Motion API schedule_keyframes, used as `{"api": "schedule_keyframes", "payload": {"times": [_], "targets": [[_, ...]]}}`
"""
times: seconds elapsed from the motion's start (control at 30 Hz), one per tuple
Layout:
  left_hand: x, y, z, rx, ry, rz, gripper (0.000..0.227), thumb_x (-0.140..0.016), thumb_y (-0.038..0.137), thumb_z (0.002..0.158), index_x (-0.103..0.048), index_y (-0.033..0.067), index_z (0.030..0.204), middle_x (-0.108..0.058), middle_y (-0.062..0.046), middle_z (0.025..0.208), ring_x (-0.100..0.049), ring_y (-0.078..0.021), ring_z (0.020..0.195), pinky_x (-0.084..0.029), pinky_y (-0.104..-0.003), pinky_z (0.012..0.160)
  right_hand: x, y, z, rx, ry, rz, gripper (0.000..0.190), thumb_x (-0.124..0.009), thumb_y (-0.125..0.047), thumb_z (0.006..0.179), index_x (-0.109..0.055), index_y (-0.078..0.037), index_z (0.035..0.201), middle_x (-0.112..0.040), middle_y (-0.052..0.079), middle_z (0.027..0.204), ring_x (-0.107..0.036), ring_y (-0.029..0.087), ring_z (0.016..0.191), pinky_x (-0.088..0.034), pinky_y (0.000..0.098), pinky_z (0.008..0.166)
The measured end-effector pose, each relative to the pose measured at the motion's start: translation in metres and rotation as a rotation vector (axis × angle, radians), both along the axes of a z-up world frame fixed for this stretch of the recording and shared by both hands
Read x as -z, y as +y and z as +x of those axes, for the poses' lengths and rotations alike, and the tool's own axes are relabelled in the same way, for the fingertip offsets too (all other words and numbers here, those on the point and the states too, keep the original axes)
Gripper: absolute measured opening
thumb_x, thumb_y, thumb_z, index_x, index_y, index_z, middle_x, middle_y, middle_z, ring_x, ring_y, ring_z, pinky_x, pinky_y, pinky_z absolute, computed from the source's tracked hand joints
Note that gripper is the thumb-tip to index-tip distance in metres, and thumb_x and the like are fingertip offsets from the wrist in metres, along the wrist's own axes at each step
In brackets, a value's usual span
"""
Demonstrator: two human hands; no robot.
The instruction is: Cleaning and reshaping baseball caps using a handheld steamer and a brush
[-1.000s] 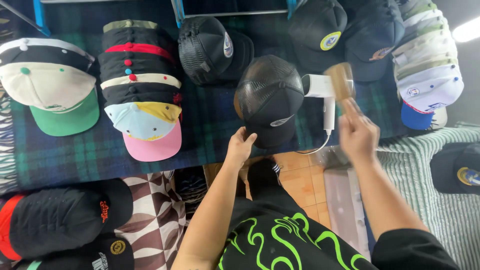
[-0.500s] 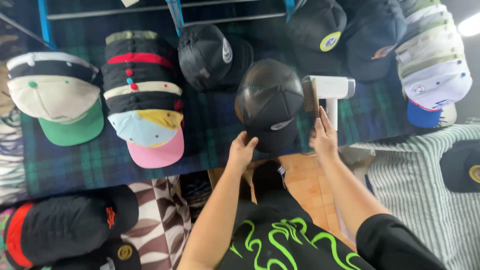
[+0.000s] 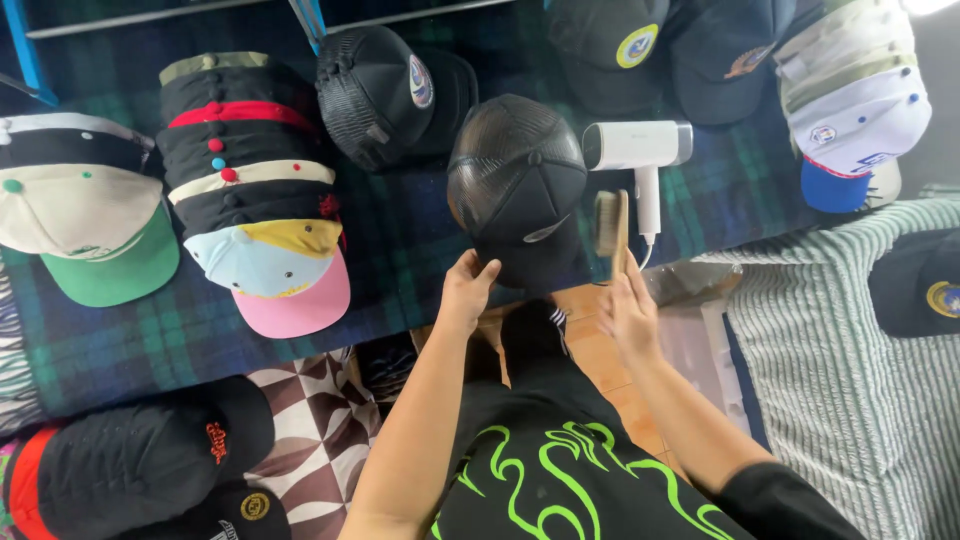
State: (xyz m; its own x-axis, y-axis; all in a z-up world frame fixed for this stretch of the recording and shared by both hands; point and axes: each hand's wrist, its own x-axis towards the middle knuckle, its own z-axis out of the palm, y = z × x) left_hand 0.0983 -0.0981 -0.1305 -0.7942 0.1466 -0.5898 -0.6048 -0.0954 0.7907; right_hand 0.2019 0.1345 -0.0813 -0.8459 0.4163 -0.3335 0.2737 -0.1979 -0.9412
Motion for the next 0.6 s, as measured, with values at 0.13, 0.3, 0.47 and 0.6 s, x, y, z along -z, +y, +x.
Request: {"api": "schedule_keyframes", "payload": {"times": [0.13, 0.3, 0.47, 0.6], "targets": [[0.011, 0.001, 0.001, -0.03, -0.007, 0.037, 0.015, -0.071, 0.014, 0.096, -0.07, 0.0122, 0.111, -0.069, 0.0, 0.09, -0.063, -0.0123, 0.088, -0.057, -0.03, 0.083, -0.057, -0.111, 0.006, 0.035, -0.121, -0.051, 0.054, -0.033, -0.019, 0.109, -0.024, -0.017, 0.163, -0.05, 0.016, 0.062, -0.051, 0.019, 0.036, -0.042, 0.0254, 0.025], [-0.015, -0.006, 0.016, -0.14, -0.075, 0.175, 0.008, -0.066, 0.017, 0.097, -0.068, 0.0142, 0.104, -0.064, 0.0, 0.084, -0.064, -0.0136, 0.087, -0.057, -0.029, 0.083, -0.063, -0.101, 0.038, -0.436, -0.038, 0.338, 0.051, -0.054, -0.012, 0.101, -0.05, -0.018, 0.151, -0.065, 0.011, 0.083, -0.062, 0.02, 0.06, -0.05, 0.0294, 0.049], [0.004, -0.002, 0.003, -0.039, -0.011, 0.03, 0.017, -0.071, 0.019, 0.097, -0.07, 0.0123, 0.112, -0.071, -0.004, 0.095, -0.065, -0.0166, 0.096, -0.056, -0.038, 0.091, -0.098, -0.04, -0.054, -0.316, 0.413, 1.266, 0.015, -0.075, -0.015, 0.095, -0.07, -0.018, 0.108, -0.069, 0.005, 0.093, -0.07, 0.025, 0.081, -0.055, 0.033, 0.07], [-0.008, -0.003, 0.003, -0.018, 0.0, 0.013, 0.017, -0.07, 0.021, 0.097, -0.07, 0.0144, 0.114, -0.069, -0.001, 0.094, -0.063, -0.0135, 0.095, -0.057, -0.035, 0.09, -0.078, 0.035, -0.118, -0.179, 0.113, 1.311, 0.039, -0.062, -0.019, 0.107, -0.064, -0.024, 0.146, -0.076, 0.018, 0.111, -0.07, 0.043, 0.096, -0.054, 0.0537, 0.078]]}}
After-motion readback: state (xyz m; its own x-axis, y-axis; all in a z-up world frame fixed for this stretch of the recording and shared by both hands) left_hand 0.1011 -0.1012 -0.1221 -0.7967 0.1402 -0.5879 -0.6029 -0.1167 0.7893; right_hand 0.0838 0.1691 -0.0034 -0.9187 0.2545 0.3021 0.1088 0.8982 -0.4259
